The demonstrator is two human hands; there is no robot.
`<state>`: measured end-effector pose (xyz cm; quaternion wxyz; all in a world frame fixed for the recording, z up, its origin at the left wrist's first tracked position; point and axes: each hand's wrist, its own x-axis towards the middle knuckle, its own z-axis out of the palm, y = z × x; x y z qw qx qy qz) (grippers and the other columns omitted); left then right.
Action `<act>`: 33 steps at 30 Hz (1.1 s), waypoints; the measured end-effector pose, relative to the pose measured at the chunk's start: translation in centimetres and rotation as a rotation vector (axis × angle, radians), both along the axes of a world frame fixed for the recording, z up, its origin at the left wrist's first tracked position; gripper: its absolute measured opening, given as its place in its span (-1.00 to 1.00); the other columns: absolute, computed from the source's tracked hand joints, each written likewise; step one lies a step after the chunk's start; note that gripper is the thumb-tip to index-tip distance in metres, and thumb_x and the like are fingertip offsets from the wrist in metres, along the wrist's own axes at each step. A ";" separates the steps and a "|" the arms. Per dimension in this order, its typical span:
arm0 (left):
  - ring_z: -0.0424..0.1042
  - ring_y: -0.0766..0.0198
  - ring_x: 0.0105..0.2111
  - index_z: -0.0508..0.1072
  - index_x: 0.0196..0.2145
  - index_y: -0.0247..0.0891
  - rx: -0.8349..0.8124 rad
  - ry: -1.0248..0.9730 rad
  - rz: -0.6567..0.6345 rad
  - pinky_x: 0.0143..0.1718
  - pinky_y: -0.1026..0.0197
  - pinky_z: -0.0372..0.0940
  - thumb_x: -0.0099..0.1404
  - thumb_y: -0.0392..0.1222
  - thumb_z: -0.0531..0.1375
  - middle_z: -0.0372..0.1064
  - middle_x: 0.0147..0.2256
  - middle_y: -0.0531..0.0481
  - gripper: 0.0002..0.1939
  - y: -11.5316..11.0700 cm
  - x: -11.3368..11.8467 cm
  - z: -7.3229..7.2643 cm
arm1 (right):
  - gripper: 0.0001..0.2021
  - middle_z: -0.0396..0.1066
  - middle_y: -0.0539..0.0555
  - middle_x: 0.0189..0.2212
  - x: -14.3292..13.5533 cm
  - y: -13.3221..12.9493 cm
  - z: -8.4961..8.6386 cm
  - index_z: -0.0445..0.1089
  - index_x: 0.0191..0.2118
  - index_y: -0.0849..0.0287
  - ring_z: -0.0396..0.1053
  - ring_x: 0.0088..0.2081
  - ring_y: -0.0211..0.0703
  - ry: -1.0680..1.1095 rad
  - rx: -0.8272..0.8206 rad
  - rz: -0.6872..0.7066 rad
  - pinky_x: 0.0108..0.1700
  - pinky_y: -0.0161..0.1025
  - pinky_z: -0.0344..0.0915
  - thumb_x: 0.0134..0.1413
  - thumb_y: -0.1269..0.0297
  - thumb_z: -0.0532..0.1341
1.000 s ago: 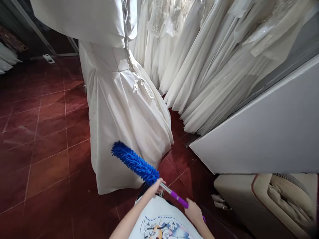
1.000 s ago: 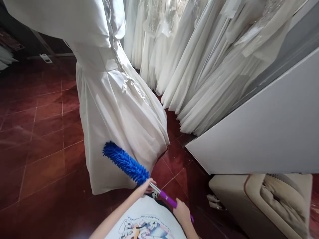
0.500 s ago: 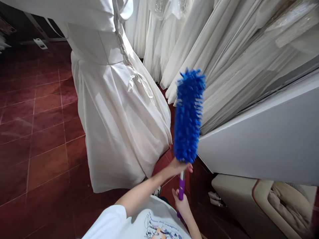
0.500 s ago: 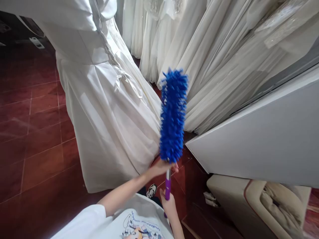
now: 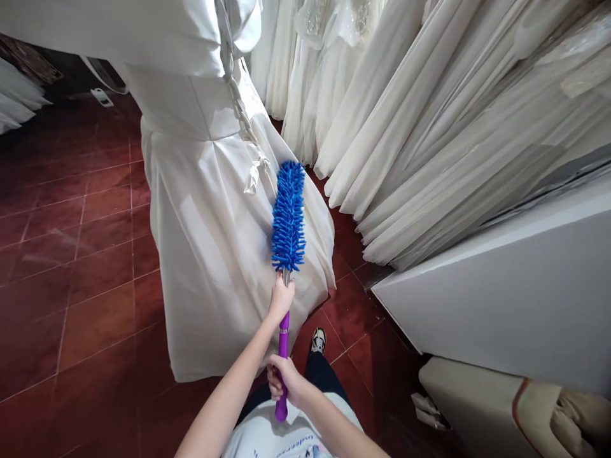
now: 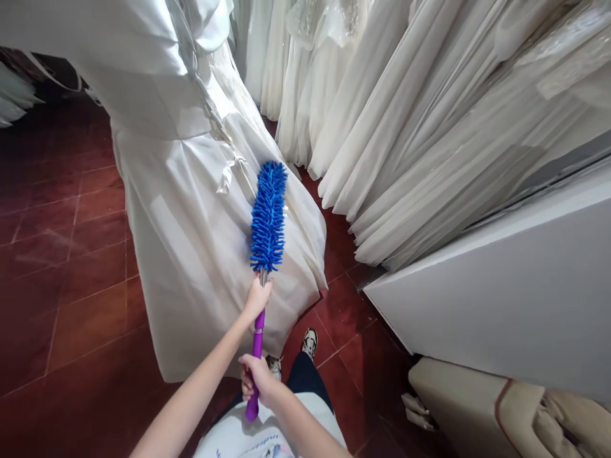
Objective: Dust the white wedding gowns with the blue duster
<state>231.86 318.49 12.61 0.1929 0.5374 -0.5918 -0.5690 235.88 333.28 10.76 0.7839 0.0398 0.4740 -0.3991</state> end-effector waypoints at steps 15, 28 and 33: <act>0.14 0.38 -0.73 0.22 -0.19 -0.35 0.568 -0.189 -0.248 -0.59 0.25 0.22 0.07 -0.46 0.04 0.13 -0.72 0.20 -0.70 7.5 -21.3 -8.6 | -0.60 -0.21 -0.26 -0.85 -18.9 6.3 1.1 0.12 -0.61 0.11 -0.29 -0.78 -0.52 -0.308 0.249 -0.455 -0.78 -0.49 -0.20 -0.22 -0.05 0.28; 0.13 0.48 -0.79 0.18 -0.23 -0.21 -0.003 0.313 -0.296 -0.72 0.41 0.07 0.24 -0.01 0.05 0.15 -0.68 0.24 -0.76 -6.4 -23.4 12.7 | -0.61 -0.11 -0.28 -0.94 -20.9 -5.7 10.1 0.09 -0.57 0.08 -0.18 -0.86 -0.45 0.154 -0.235 -0.272 -0.81 -0.45 -0.17 -0.16 -0.10 0.21; 0.14 0.50 -0.75 0.15 -0.24 -0.19 -0.008 0.112 -0.007 -0.67 0.40 0.09 0.26 -0.06 0.03 0.18 -0.60 0.23 -0.81 -13.2 -20.3 7.9 | -0.71 -0.09 -0.28 -0.89 -22.1 -11.1 8.7 0.19 -0.50 0.11 -0.26 -0.81 -0.50 -0.135 -0.226 -0.057 -0.76 -0.49 -0.25 0.00 0.01 0.15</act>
